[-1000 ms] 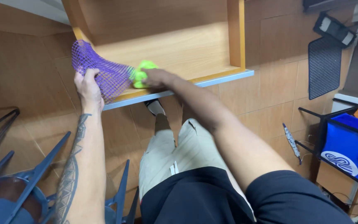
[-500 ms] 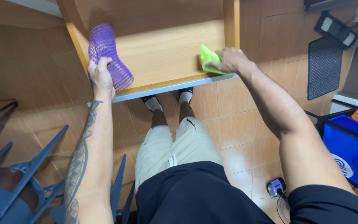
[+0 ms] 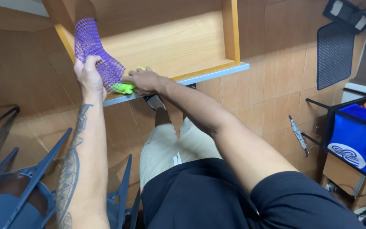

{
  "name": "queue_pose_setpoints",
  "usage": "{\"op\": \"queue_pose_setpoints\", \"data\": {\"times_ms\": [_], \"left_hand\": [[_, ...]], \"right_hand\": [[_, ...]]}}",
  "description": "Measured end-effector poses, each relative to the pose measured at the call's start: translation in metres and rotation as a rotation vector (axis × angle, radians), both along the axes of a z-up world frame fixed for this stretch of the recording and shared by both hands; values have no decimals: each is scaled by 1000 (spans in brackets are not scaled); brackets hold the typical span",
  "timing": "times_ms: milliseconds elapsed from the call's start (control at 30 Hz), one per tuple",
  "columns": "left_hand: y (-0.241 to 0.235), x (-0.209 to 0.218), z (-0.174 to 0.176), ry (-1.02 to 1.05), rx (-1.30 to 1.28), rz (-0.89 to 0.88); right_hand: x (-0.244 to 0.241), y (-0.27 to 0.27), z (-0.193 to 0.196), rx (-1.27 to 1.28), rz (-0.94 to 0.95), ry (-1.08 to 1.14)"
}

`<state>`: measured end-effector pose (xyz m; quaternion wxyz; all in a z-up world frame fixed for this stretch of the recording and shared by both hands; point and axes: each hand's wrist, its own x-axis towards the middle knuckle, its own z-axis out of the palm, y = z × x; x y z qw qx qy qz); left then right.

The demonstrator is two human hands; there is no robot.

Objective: Organize a kitchen drawer by cleaning it and arranging dishes and cups inside.

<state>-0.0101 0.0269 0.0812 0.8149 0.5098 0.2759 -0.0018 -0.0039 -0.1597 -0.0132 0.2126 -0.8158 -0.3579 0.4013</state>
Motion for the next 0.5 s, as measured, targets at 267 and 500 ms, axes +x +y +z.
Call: {"op": "queue_pose_setpoints", "data": {"times_ms": [267,500], "left_hand": [[-20,21,-22,45,150,-65],[-62,40,-38,109,119,-137]], "right_hand": [[29,-115,7,10,41,88],[44,-281,63,-391,127,-172]]}}
